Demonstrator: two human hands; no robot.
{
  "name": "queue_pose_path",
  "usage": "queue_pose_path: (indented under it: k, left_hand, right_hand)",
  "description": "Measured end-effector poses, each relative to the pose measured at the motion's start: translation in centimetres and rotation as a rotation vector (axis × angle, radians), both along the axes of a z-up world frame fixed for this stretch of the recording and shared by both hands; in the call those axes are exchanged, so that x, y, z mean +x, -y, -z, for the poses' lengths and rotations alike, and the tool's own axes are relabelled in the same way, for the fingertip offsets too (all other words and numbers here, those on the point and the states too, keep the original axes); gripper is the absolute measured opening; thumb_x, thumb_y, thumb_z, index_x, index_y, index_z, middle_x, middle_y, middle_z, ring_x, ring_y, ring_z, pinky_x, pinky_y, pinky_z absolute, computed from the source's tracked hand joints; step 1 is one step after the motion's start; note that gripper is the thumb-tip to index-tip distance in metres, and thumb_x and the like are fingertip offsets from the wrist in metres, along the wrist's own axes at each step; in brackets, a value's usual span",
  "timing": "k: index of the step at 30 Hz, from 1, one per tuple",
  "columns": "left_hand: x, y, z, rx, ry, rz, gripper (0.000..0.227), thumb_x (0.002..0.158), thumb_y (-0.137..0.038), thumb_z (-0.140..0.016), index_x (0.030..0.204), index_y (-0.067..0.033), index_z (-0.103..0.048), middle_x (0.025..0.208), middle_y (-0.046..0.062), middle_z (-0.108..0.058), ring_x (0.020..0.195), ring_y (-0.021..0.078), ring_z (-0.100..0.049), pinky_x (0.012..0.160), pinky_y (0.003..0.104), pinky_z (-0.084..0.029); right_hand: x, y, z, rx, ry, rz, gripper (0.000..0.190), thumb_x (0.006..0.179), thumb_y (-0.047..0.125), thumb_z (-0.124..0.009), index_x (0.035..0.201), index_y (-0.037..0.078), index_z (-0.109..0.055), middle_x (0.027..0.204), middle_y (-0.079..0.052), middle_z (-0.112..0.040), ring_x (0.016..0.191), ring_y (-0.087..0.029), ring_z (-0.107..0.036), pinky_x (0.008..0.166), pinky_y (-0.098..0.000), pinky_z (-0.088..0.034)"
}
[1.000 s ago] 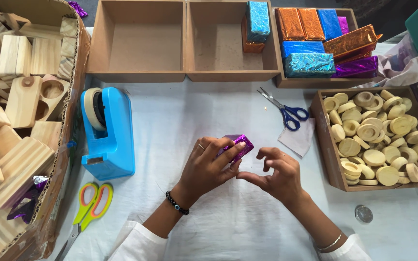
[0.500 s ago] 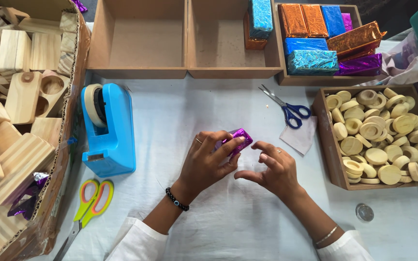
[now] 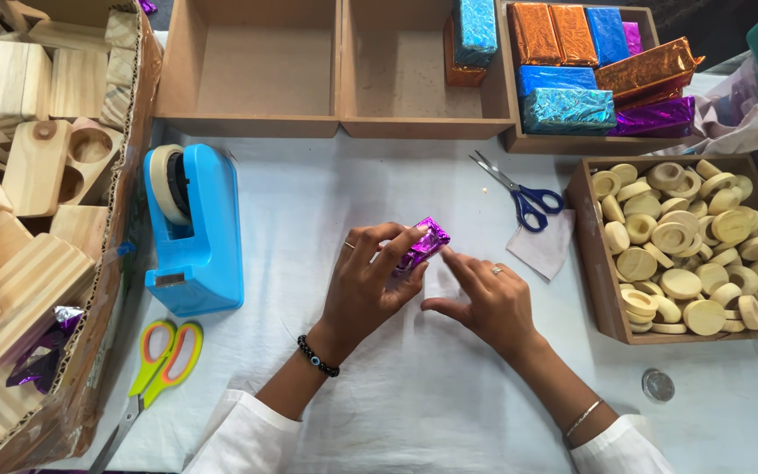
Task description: The person wraps rectangular items in purple foil, secures them with tape from a dispenser, and wipes small wooden blocks and circular components using a white cloth.
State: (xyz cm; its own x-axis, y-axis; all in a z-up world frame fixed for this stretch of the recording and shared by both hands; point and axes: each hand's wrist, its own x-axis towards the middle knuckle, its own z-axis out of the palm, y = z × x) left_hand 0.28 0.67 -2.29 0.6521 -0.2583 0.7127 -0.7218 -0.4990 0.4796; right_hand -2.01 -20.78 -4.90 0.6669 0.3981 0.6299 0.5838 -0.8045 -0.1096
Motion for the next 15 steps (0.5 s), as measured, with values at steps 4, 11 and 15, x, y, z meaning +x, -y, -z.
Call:
queue_pose_path:
  k: [4, 11, 15]
  left_hand:
    - [0.1, 0.1, 0.5, 0.001, -0.008, -0.020, 0.054, 0.092, -0.018, -0.081, 0.140, -0.0128, -0.058, 0.122, 0.006, -0.059, 0.111, 0.0248, -0.058, 0.096, 0.039, -0.053]
    - [-0.1, 0.8, 1.7, -0.090, -0.073, 0.050, 0.067, 0.092, -0.021, -0.081, 0.146, -0.0093, -0.044, 0.140, 0.014, -0.051, 0.128, 0.0334, -0.053, 0.107, 0.042, -0.050]
    - [-0.4, 1.9, 2.6, -0.201, -0.190, -0.048, 0.069, 0.087, -0.014, -0.079, 0.142, -0.0066, -0.038, 0.138, 0.019, -0.054, 0.127, 0.0395, -0.056, 0.105, 0.046, -0.050]
  right_hand:
    - [0.0, 0.7, 1.7, 0.036, 0.006, -0.024, 0.078, 0.080, 0.051, -0.083, 0.143, 0.012, -0.057, 0.093, 0.002, -0.073, 0.070, -0.012, -0.066, 0.061, -0.0279, -0.051]
    - [0.1, 0.6, 1.5, 0.108, -0.162, 0.027, 0.076, 0.080, 0.043, -0.086, 0.144, 0.017, -0.056, 0.094, 0.003, -0.075, 0.064, -0.010, -0.064, 0.060, -0.0270, -0.052]
    - [0.0, 0.8, 1.3, 0.373, -0.203, -0.003, 0.074, 0.086, 0.033, -0.084, 0.148, 0.012, -0.048, 0.111, -0.006, -0.073, 0.079, -0.014, -0.069, 0.066, -0.0250, -0.056]
